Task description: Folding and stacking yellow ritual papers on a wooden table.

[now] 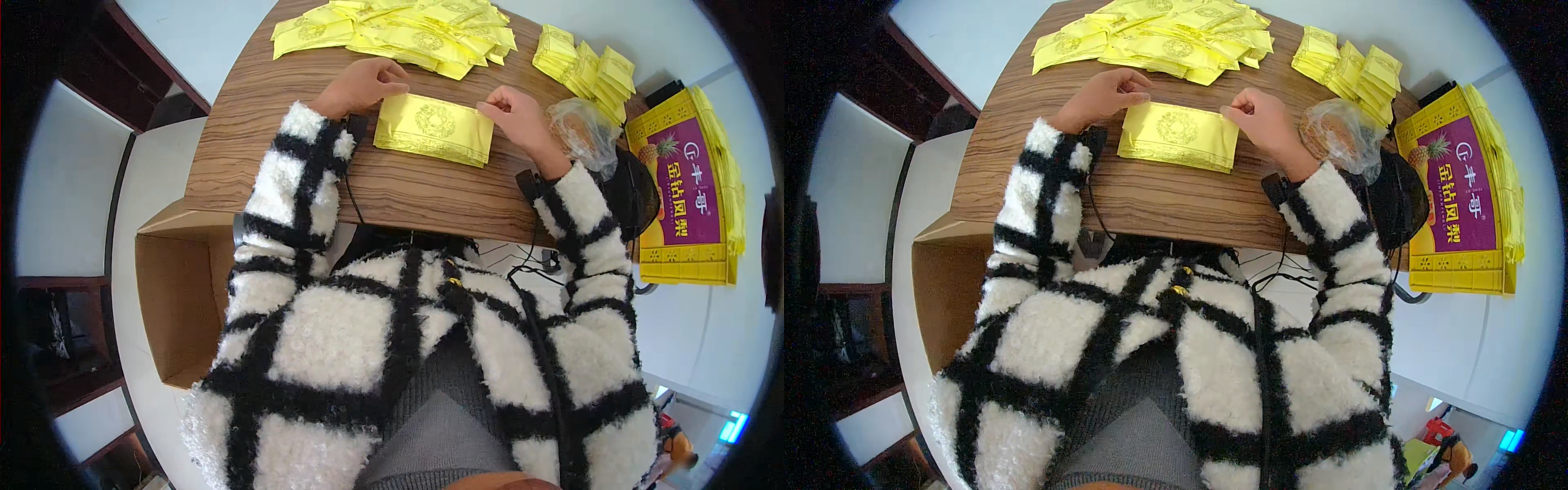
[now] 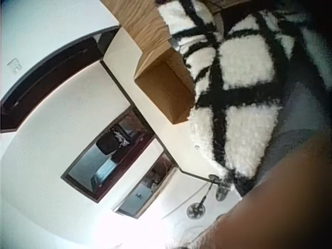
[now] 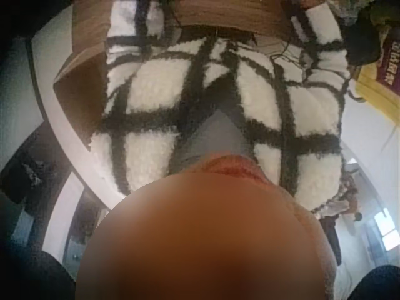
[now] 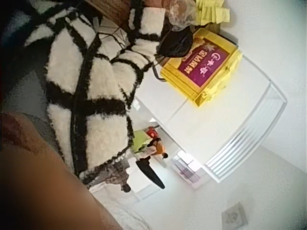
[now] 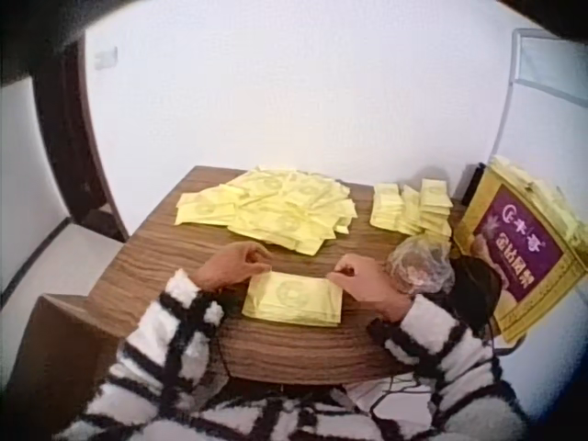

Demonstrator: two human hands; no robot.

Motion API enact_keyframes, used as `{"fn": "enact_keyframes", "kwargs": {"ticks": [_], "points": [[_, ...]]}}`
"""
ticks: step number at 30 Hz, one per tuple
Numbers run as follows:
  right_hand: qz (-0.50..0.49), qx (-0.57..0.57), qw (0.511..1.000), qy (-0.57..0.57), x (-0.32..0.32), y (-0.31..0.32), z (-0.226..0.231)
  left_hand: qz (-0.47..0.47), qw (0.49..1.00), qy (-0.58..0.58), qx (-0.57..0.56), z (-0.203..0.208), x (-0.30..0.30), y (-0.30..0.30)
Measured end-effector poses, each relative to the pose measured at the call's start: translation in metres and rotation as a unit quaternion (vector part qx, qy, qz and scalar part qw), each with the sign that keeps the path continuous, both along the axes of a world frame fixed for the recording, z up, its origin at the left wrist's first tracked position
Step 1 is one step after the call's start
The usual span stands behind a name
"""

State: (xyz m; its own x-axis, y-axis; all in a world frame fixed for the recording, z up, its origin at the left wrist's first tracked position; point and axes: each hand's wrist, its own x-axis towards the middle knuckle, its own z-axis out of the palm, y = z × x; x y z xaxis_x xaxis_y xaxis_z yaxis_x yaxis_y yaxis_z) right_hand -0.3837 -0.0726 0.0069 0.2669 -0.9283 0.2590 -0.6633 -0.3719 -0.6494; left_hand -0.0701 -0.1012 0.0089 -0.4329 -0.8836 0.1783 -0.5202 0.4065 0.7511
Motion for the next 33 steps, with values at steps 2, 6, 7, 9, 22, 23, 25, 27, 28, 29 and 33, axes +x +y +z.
{"fn": "enact_keyframes", "kwargs": {"ticks": [2,6,7,9,22,23,25,27,28,29,33], "points": [[-0.005,0.013,1.000,0.009,-0.001,-0.001,0.012,0.036,0.999,0.000,-0.024,0.003,0.000,0.003],[-0.013,0.069,0.997,0.006,-0.001,-0.012,0.024,0.131,0.987,0.019,-0.096,0.014,-0.002,0.006],[-0.010,0.097,0.995,-0.017,-0.001,-0.019,0.026,0.131,0.986,0.020,-0.098,0.013,-0.001,0.005],[-0.004,0.121,0.992,-0.038,0.003,-0.033,0.030,0.167,0.971,0.138,-0.103,0.007,0.005,0.001],[0.024,-0.332,0.871,0.360,0.042,-0.095,0.029,0.193,0.922,0.323,-0.093,0.004,0.001,-0.014],[0.021,-0.323,0.858,0.398,0.043,-0.092,0.036,0.195,0.921,0.324,-0.095,0.004,0.002,-0.013],[0.017,-0.314,0.843,0.436,0.041,-0.084,0.045,0.192,0.928,0.303,-0.100,0.005,0.003,-0.011],[0.021,-0.326,0.898,0.295,0.030,-0.077,0.052,0.188,0.932,0.294,-0.101,0.009,0.001,-0.006],[0.023,-0.328,0.918,0.222,0.025,-0.074,0.055,0.168,0.937,0.300,-0.063,0.012,0.000,-0.003],[0.021,-0.327,0.918,0.223,0.019,-0.071,0.057,0.148,0.940,0.306,-0.024,0.014,-0.002,0.001],[0.011,-0.239,0.967,0.083,0.005,-0.051,0.066,0.093,0.942,0.311,0.084,0.024,-0.005,0.010]]}}
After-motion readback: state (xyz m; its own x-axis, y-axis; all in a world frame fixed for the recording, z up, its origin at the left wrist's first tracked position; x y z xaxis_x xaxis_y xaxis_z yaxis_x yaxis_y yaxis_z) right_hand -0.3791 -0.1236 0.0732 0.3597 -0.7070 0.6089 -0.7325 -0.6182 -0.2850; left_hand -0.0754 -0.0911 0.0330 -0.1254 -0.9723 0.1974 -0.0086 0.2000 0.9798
